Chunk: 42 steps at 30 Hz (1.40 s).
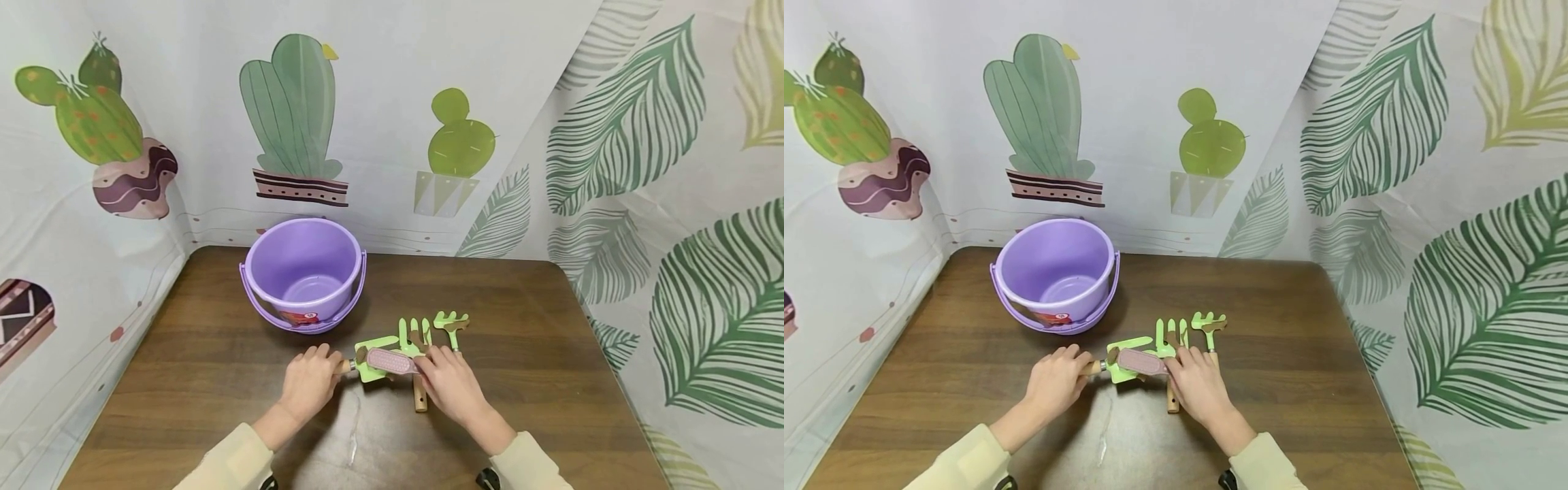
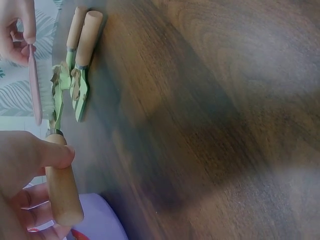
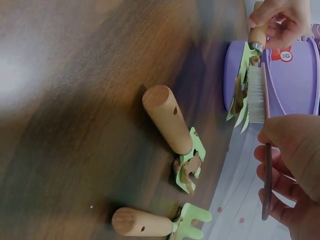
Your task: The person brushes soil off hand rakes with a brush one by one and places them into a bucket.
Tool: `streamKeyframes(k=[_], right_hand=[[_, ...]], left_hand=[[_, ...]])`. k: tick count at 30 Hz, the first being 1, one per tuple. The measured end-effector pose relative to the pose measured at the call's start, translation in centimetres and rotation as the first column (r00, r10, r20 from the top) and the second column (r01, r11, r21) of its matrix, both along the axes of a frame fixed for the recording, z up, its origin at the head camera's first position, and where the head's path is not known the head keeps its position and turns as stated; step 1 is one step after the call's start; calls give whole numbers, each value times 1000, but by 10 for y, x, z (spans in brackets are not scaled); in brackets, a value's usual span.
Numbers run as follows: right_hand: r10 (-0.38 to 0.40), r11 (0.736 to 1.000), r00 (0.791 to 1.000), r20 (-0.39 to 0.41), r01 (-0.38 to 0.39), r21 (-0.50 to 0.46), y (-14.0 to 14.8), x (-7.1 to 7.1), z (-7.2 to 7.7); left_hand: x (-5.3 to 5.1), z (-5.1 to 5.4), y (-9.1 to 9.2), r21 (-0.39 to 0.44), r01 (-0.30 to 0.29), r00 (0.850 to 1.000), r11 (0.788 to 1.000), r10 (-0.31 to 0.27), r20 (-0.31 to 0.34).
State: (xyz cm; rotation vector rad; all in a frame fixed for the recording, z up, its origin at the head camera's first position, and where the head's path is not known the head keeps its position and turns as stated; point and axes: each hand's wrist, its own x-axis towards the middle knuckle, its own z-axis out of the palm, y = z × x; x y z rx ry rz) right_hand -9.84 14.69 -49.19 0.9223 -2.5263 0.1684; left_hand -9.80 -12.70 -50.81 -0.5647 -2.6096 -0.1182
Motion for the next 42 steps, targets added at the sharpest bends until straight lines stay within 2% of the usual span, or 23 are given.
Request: streamKeyframes(k=[5, 14, 23, 34, 42], right_hand=[[2, 999, 1000, -9, -2, -35, 2, 0, -2], [-15, 995, 1000, 22, 17, -97, -9, -1, 1], [20, 998, 997, 70, -15, -64, -26, -1, 3], [18, 999, 998, 53, -16, -33, -26, -2, 1], [-7, 1000, 999, 49, 8, -22, -23, -2, 3]], left_hand=[[0, 0, -2, 6, 2, 1000, 1000, -2, 6], [3, 0, 0, 5, 14, 1000, 1000, -14, 11], [5, 0, 3, 3, 27, 1000, 1000, -27, -9], [6, 0, -6, 3, 18, 1000, 1000, -18, -20], [7, 2, -10, -20, 3, 1000, 1000, -3, 15]])
